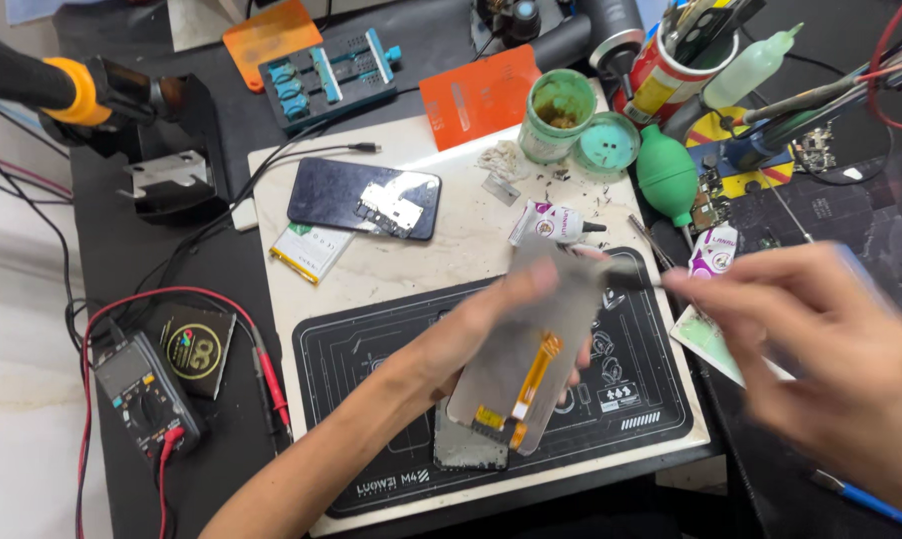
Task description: The person applies adhesive from a tube to the inner frame of a disassembled smartphone and presses the new screen assembly into place.
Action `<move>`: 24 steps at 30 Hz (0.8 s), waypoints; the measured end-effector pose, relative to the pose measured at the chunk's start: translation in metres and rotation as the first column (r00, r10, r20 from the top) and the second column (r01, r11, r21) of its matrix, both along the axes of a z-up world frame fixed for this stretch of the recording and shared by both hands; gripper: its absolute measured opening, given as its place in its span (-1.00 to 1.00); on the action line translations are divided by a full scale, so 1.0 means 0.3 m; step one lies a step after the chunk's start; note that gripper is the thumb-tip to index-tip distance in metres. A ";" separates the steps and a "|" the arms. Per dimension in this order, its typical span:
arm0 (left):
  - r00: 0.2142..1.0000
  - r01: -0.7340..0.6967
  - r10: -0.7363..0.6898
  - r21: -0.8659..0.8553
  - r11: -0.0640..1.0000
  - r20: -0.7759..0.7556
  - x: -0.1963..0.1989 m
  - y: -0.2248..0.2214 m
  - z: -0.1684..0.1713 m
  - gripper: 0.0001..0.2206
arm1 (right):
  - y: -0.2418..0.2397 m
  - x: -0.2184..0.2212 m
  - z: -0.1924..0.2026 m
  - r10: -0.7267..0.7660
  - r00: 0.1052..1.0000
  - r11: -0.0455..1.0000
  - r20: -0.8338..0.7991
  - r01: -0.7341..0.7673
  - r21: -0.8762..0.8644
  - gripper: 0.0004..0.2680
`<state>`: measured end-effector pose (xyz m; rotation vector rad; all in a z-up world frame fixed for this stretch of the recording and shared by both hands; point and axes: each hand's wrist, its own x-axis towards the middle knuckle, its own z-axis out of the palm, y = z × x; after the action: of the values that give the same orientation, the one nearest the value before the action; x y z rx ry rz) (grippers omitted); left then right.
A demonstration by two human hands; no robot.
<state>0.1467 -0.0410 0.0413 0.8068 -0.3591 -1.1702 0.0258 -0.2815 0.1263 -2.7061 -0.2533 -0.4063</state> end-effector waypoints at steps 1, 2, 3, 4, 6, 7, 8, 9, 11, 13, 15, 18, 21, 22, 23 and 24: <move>0.998 -0.031 0.029 -0.024 0.999 -0.061 0.000 -0.002 -0.008 -0.27 | -0.007 -0.002 0.005 0.049 0.997 0.999 -0.054 -0.048 0.014 -0.64; 0.991 -0.063 0.057 -0.045 0.997 -0.122 0.004 -0.005 -0.018 -0.30 | -0.020 -0.008 0.014 0.098 0.989 0.995 -0.107 -0.095 0.029 -0.62; 0.981 -0.093 0.079 -0.067 0.993 -0.179 0.010 -0.012 -0.028 -0.33 | -0.028 -0.014 0.015 0.143 0.977 0.989 -0.155 -0.138 0.045 -0.60; 0.977 -0.122 0.103 -0.094 0.988 -0.185 0.010 -0.019 -0.037 -0.35 | -0.020 -0.018 -0.005 0.285 0.939 0.958 -0.193 -0.272 0.090 -0.56; 0.970 -0.166 0.135 -0.146 0.975 -0.200 0.004 -0.038 -0.054 -0.39 | 0.013 -0.036 -0.061 0.537 0.806 0.843 -0.250 -0.501 0.196 -0.47; 0.969 -0.183 0.158 -0.120 0.976 -0.188 0.003 -0.045 -0.057 -0.39 | 0.016 -0.027 -0.084 0.440 0.826 0.898 -0.351 -0.396 0.194 -0.46; 0.968 -0.200 0.181 -0.095 0.975 -0.176 0.004 -0.051 -0.058 -0.38 | 0.023 -0.007 -0.115 0.338 0.827 0.941 -0.449 -0.287 0.179 -0.46; 0.964 -0.220 0.206 -0.067 0.973 -0.170 -0.004 -0.053 -0.059 -0.38 | 0.028 -0.002 -0.133 0.235 0.804 0.972 -0.546 -0.178 0.155 -0.46; 0.964 -0.208 0.186 -0.101 0.973 -0.190 -0.013 -0.050 -0.049 -0.40 | 0.037 0.007 -0.146 0.169 0.949 0.986 -0.265 -0.163 0.046 -0.51; 0.966 -0.198 0.173 -0.124 0.972 -0.190 -0.007 -0.047 -0.023 -0.42 | 0.055 0.009 -0.131 0.258 0.956 0.966 -0.136 -0.258 0.021 -0.50; 0.968 -0.190 0.164 -0.125 0.974 -0.192 -0.012 -0.040 -0.010 -0.43 | 0.092 -0.027 -0.110 0.480 0.854 0.877 -0.203 -0.471 0.093 -0.43; 0.980 -0.194 0.187 -0.124 0.973 -0.066 -0.011 -0.031 -0.024 -0.38 | 0.073 0.048 -0.097 0.358 0.909 0.933 -0.211 -0.354 0.062 -0.50; 0.961 -0.090 0.050 -0.136 0.987 -0.273 -0.011 -0.038 -0.043 -0.30 | 0.033 0.125 -0.066 -0.058 0.996 0.986 -0.071 0.046 -0.159 -0.58; 0.973 -0.099 0.073 -0.113 0.989 -0.217 -0.012 -0.032 -0.040 -0.32 | 0.035 0.124 -0.056 -0.087 0.996 0.990 -0.038 0.082 -0.117 -0.60; 0.983 -0.109 0.094 -0.091 0.990 -0.160 -0.016 -0.025 -0.034 -0.33 | 0.036 0.113 -0.042 -0.117 0.993 0.990 -0.008 0.116 -0.075 -0.62; 0.988 -0.121 0.113 -0.070 0.990 -0.103 -0.017 -0.021 -0.026 -0.34 | 0.037 0.102 -0.030 -0.148 0.989 0.988 0.021 0.149 -0.031 -0.64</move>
<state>0.1416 -0.0472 0.0336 0.6923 -0.2691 -1.0757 0.0566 -0.2703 0.1173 -2.7634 -0.0634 -0.4746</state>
